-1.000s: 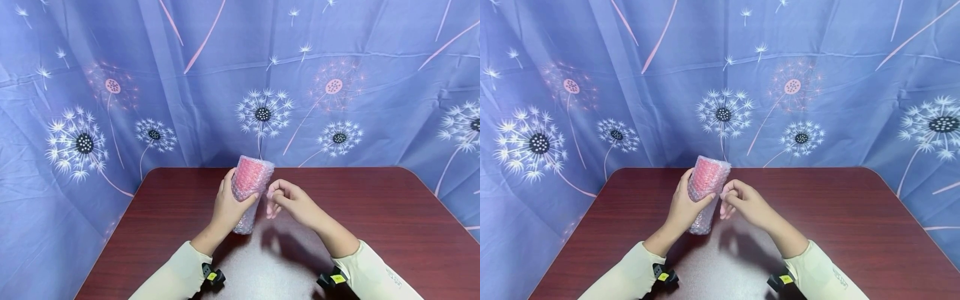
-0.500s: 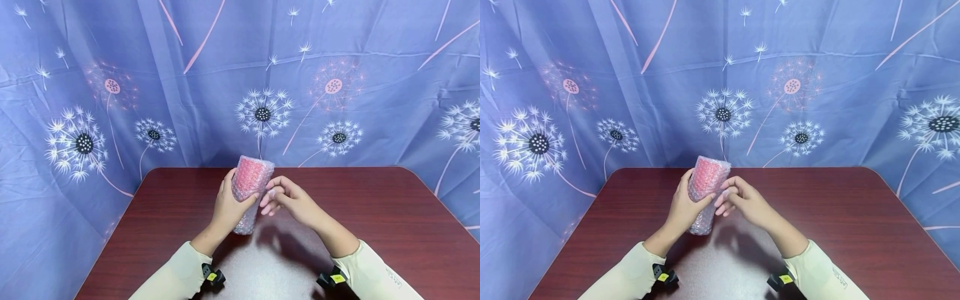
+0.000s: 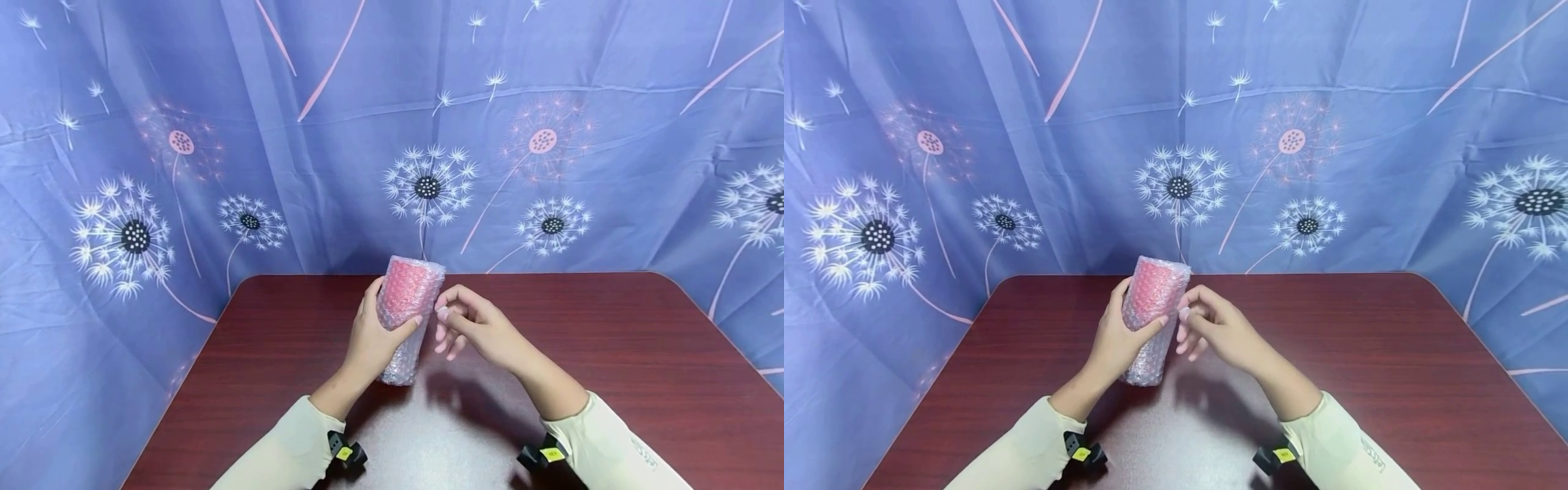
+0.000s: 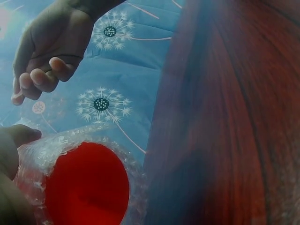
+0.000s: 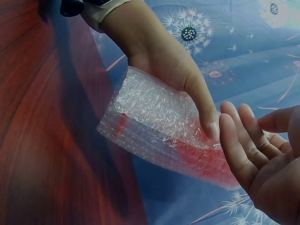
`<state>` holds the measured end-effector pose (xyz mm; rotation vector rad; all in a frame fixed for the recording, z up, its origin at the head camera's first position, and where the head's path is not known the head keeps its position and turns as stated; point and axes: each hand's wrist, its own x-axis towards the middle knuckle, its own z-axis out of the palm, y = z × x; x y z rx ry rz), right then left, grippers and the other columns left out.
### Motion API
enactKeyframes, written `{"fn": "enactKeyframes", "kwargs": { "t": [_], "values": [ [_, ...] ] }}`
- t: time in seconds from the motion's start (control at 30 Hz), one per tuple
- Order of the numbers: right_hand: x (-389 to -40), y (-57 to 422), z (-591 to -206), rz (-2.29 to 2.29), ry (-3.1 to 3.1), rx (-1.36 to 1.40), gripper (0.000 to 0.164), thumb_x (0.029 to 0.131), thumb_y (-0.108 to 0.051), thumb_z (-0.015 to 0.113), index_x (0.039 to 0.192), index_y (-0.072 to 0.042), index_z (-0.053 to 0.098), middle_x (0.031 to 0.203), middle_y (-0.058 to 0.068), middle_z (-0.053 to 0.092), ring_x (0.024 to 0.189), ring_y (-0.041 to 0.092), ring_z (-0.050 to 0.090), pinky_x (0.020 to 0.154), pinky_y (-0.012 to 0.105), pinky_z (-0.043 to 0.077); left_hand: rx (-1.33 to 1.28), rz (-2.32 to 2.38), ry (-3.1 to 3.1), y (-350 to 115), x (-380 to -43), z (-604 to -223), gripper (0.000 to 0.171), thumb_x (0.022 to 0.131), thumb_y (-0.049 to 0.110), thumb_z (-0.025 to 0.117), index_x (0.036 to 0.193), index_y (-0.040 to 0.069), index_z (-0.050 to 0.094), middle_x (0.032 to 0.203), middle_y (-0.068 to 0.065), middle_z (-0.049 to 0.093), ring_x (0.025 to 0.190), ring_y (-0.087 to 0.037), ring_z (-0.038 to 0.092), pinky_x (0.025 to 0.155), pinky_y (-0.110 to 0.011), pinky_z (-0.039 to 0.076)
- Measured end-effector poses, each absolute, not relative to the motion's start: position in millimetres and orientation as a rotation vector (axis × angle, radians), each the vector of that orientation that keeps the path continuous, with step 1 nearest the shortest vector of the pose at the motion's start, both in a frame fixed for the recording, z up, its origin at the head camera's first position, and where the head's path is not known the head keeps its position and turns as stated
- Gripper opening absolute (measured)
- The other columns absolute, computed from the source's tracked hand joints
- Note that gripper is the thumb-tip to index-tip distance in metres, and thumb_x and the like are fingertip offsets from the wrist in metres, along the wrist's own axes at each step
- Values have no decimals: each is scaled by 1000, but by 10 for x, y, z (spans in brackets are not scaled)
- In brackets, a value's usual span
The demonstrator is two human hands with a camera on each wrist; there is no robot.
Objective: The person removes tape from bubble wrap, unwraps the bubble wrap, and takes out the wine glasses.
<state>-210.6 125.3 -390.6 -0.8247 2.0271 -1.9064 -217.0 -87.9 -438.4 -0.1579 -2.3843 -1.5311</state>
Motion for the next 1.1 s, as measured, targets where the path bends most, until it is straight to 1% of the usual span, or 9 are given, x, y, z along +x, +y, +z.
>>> {"fn": "enactKeyframes", "kwargs": {
  "t": [0.1, 0.17, 0.27, 0.4, 0.53, 0.63, 0.83, 1.0, 1.1],
  "values": [
    [-2107, 1258, -3905, -1919, 2019, -828, 14, 106, -10, 48, 115, 1, 48, 86, 24, 62, 69, 24, 74, 56, 52, 59, -159, -1553, -2380, -877, -2170, -4378, 92, 76, 38, 86, 153, 23, 37, 144, -6, 54, 121, -26, 59, 100, -48, 50],
    [-2105, 1263, -3907, -1923, 2018, -836, 15, 106, -10, 49, 115, 2, 48, 89, 29, 62, 70, 23, 74, 57, 51, 59, -161, -1573, -2378, -876, -2168, -4379, 92, 77, 39, 86, 153, 23, 37, 143, -6, 55, 120, -26, 60, 99, -48, 51],
    [-2107, 1269, -3906, -1918, 2029, -862, 18, 106, -10, 49, 115, 5, 47, 92, 31, 63, 72, 26, 74, 60, 50, 60, -165, -1601, -2385, -877, -2170, -4386, 90, 78, 40, 85, 152, 25, 37, 141, -5, 56, 117, -25, 61, 96, -46, 52],
    [-2117, 1272, -3913, -1916, 2066, -889, 17, 105, -7, 48, 114, 8, 48, 95, 27, 65, 77, 30, 74, 66, 49, 61, -166, -1687, -2385, -880, -2174, -4401, 89, 78, 39, 85, 152, 30, 36, 138, -4, 57, 113, -24, 63, 91, -43, 55],
    [-2136, 1273, -3937, -1954, 2117, -890, 14, 103, -1, 46, 113, 8, 50, 96, 26, 65, 79, 23, 73, 70, 44, 61, -165, -1837, -2357, -880, -2177, -4413, 89, 79, 38, 85, 152, 33, 34, 135, -6, 59, 109, -25, 66, 86, -40, 58],
    [-2153, 1274, -3952, -1992, 2130, -910, 17, 103, 0, 46, 116, 10, 50, 99, 28, 65, 80, 18, 73, 70, 41, 61, -163, -1967, -2333, -870, -2177, -4426, 90, 80, 38, 84, 153, 34, 32, 136, -9, 58, 107, -28, 66, 84, -40, 59],
    [-2166, 1298, -3941, -2078, 2144, -876, 24, 104, -2, 48, 122, 11, 42, 107, 25, 71, 80, 20, 75, 71, 41, 61, -168, -2294, -2226, -831, -2173, -4470, 87, 86, 31, 80, 155, 29, 26, 143, -14, 53, 110, -28, 65, 88, -43, 58],
    [-2184, 1317, -3930, -2053, 2215, -814, 22, 102, -5, 55, 120, 8, 52, 112, 23, 73, 80, 17, 75, 71, 38, 62, -199, -2478, -2139, -810, -2178, -4518, 81, 90, 30, 74, 155, 27, 25, 139, -17, 54, 106, -24, 66, 87, -42, 58],
    [-2196, 1311, -3949, -2011, 2268, -781, 19, 100, -6, 60, 116, 3, 61, 105, 24, 73, 77, 16, 73, 69, 37, 62, -176, -2536, -2130, -801, -2171, -4552, 77, 91, 34, 71, 154, 29, 27, 134, -17, 57, 104, -22, 66, 86, -41, 58]
  ]
}}
